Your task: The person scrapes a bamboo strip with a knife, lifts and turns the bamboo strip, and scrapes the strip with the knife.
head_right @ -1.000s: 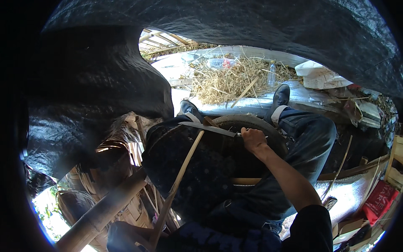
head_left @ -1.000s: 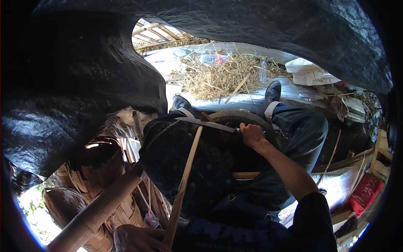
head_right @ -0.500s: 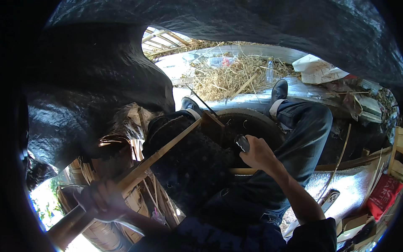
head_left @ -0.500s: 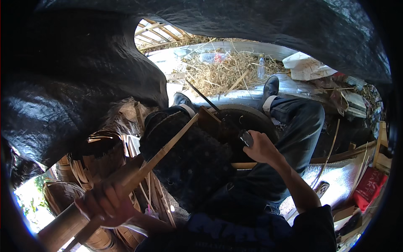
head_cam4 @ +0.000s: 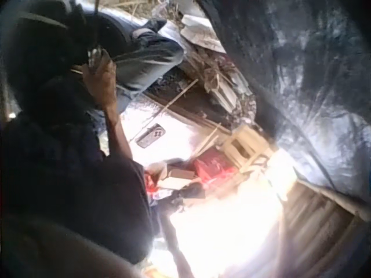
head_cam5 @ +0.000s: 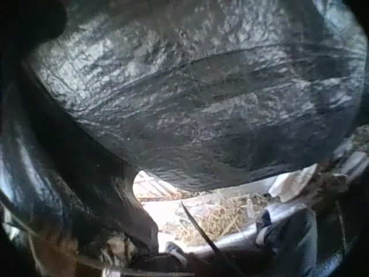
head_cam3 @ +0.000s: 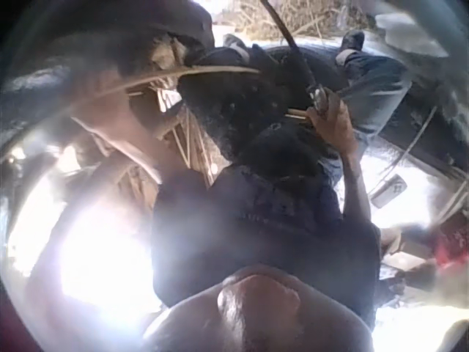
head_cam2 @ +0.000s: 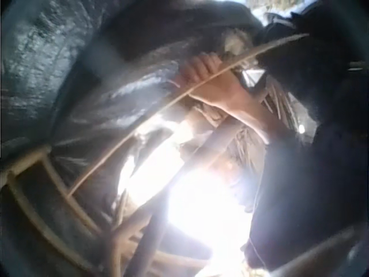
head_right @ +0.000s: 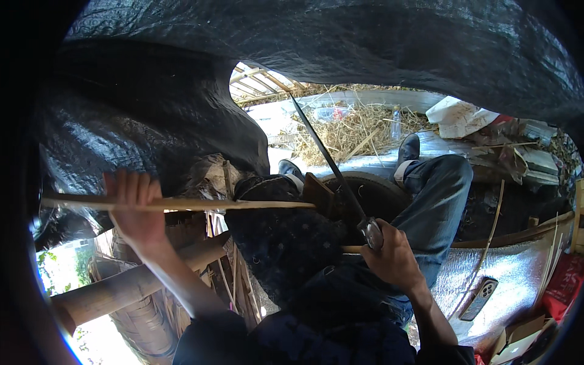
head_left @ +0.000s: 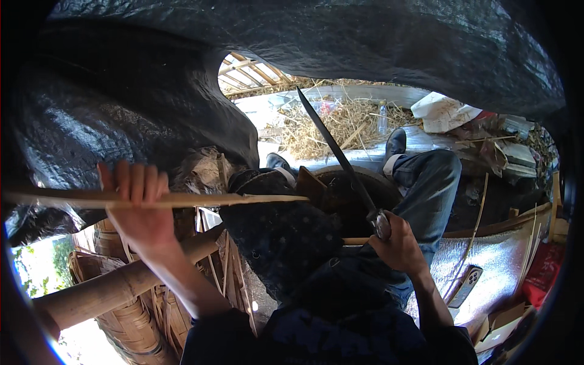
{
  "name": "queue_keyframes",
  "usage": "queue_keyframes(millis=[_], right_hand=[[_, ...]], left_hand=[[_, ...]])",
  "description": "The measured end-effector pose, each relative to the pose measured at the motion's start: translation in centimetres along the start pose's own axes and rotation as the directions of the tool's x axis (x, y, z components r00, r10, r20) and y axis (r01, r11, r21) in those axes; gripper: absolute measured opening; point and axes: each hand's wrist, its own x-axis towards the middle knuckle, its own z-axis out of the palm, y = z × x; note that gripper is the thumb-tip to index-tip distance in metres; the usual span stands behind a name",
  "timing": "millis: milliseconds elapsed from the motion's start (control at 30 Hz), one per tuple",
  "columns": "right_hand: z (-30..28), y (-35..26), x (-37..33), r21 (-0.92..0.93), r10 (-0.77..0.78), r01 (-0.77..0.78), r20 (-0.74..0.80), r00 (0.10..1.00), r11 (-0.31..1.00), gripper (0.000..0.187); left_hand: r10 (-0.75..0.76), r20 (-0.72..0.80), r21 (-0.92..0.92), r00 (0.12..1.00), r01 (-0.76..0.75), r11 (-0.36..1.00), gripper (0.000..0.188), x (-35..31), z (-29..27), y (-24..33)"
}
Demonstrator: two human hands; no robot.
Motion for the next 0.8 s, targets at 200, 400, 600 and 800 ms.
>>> queue_keyframes(millis=[200,400,600,800], right_hand=[[-1.6,-2.7,-0.1,0.064,0.13,-0.14,0.133,0.983,0.988,0.038],[-0.6,-2.0,-2.0,0.09,0.037,-0.043,0.066,0.997,0.995,0.035],[-0.9,-3.7,-1.9,0.199,0.079,-0.13,0.244,0.967,0.971,0.042],[0.1,-2.7,-3.0,0.187,-0.032,-0.002,0.177,0.984,0.982,0.047]], left_hand=[[0.067,0.099,0.129,0.993,-0.08,0.988,0.043,1.4,0.1,-2.0],[0.198,-0.033,0.191,0.98,-0.188,0.963,0.04,0.9,1.9,-2.8],[0.181,-0.02,0.445,0.983,-0.154,0.882,0.03,0.6,0.5,-2.5],[0.344,-0.078,0.646,0.936,-0.216,0.732,0.024,1.2,1.7,-2.7]])
